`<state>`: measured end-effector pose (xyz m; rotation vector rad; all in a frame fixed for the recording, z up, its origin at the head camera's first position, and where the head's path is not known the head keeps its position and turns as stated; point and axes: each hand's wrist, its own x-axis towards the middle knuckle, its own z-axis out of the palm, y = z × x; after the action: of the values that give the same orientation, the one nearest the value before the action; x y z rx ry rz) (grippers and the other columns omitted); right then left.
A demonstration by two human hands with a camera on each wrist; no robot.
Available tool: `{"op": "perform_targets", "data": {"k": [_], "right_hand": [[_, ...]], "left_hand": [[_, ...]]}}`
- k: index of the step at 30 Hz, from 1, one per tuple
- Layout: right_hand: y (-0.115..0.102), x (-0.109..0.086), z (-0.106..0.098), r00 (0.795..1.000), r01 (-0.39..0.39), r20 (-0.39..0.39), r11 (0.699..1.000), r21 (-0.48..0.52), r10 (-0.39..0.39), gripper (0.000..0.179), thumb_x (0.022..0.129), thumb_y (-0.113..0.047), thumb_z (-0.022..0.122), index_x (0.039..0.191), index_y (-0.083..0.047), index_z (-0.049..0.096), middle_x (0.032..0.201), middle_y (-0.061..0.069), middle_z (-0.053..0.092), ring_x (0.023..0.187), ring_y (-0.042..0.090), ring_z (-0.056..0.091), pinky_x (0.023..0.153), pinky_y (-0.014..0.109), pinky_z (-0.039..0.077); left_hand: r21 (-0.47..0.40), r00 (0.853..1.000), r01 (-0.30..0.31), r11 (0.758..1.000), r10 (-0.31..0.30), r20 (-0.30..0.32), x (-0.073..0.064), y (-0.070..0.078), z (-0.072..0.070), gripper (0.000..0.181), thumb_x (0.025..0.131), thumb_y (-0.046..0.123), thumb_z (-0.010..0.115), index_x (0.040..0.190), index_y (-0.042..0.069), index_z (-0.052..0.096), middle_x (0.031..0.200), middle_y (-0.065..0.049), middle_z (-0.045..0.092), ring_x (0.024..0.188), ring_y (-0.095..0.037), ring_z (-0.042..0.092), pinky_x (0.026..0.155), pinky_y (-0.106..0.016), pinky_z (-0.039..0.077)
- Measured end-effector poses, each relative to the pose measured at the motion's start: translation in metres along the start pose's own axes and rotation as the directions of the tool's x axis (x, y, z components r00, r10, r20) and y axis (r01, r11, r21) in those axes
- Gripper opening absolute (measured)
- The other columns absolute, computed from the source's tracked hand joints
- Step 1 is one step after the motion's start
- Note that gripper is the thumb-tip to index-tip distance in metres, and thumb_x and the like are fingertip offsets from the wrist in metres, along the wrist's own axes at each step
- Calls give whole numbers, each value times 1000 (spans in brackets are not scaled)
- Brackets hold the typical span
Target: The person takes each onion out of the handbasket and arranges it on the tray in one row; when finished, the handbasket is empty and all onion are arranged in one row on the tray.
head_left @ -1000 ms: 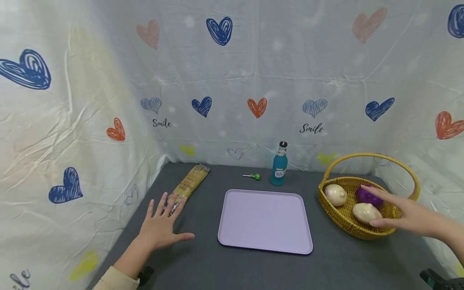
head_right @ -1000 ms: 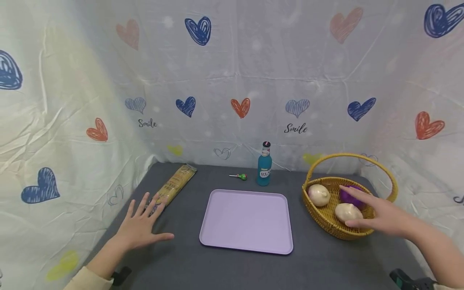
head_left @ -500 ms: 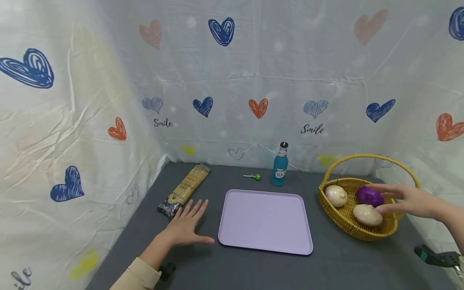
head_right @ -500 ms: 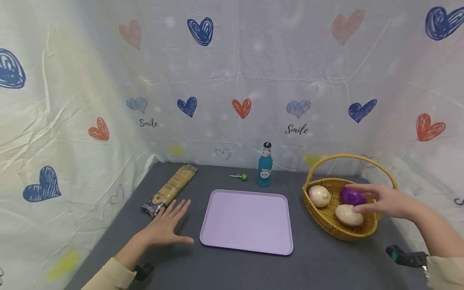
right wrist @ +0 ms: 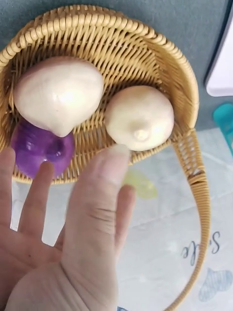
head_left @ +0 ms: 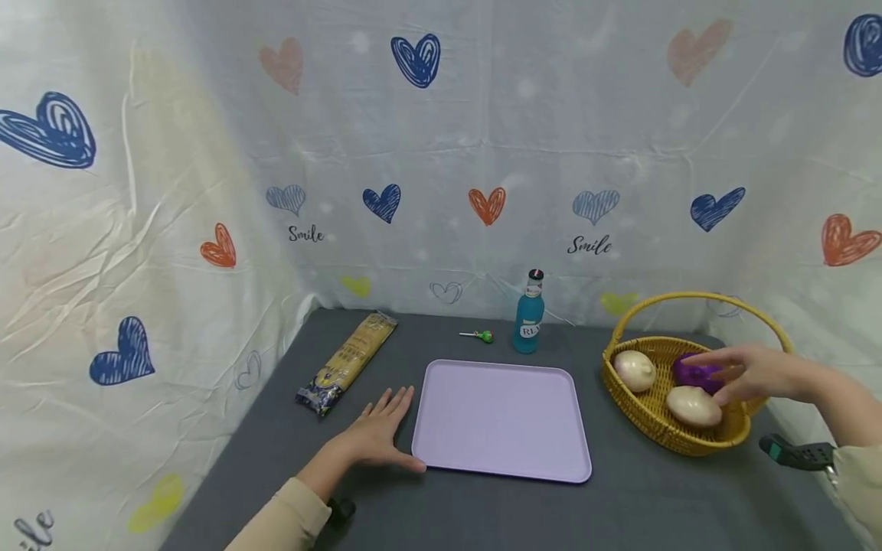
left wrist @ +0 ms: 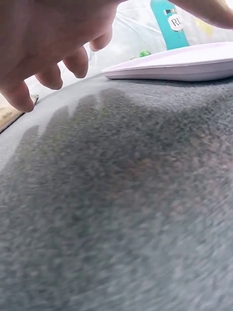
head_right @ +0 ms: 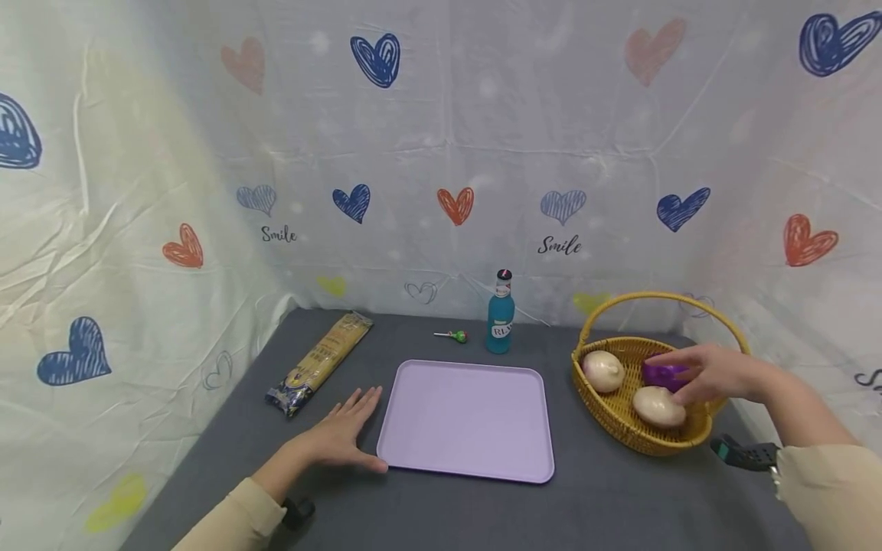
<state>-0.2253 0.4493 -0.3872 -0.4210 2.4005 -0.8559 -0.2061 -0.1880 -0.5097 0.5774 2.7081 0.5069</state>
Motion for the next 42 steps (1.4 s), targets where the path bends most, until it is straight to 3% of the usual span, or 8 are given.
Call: {"op": "perform_targets", "data": {"k": [3,8,15,21,25,28,32,42], "right_hand": [[8,4,-2,996,6,87,997,81,-13,66,94,-15,70,151,2,42,149,44,34,131,64,38,83,30,57],[17,12,-1,989,-30,144,990,141,10,65,92,-9,70,151,-1,44,150,45,31,133,65,35,80,37,57],[19,22,5,992,-88,101,993,84,80,70,85,-12,79,148,-4,50,146,42,39,127,55,49,69,36,52],[23,26,9,984,-146,115,984,105,133,75,81,-7,81,149,-6,49,148,44,33,127,57,48,76,37,53],[25,28,13,983,-144,131,982,123,128,73,82,-5,78,149,-2,48,141,39,39,111,42,54,74,37,51],[28,30,16,984,-147,121,983,114,133,70,81,-3,77,146,-2,52,130,27,46,97,29,48,72,36,49],[32,30,19,986,-153,89,983,104,144,66,79,-1,78,141,-3,58,122,21,49,92,26,47,69,36,49],[37,32,24,997,-75,14,995,70,74,65,74,4,77,136,2,60,124,28,52,92,27,51,62,38,53]], "left_hand": [[-14,1000,-17,1000,17,1,4,2,1,139,64,77,79,164,12,7,170,-11,11,156,-40,7,119,-68,13],[-24,1000,-21,999,21,9,8,3,4,138,64,74,81,163,10,10,170,-11,14,156,-41,9,119,-68,14],[-42,999,-16,999,18,33,10,6,6,132,67,70,83,161,4,18,168,-15,21,154,-43,13,117,-72,10],[6,999,-3,1000,3,40,11,7,9,130,67,72,81,162,8,20,168,-14,20,155,-42,12,117,-71,13],[9,999,8,1000,-9,39,11,7,10,130,66,74,80,162,10,20,168,-13,20,155,-42,11,118,-71,13],[7,999,11,1000,-12,38,11,7,10,131,65,75,79,162,10,20,168,-13,20,155,-42,12,117,-71,13],[15,999,17,1000,-17,44,11,8,9,130,66,75,79,162,11,20,168,-13,20,155,-41,12,118,-70,14],[3,998,26,1000,-27,55,10,9,10,129,67,74,79,163,11,19,169,-12,19,156,-41,10,118,-70,12]]}}
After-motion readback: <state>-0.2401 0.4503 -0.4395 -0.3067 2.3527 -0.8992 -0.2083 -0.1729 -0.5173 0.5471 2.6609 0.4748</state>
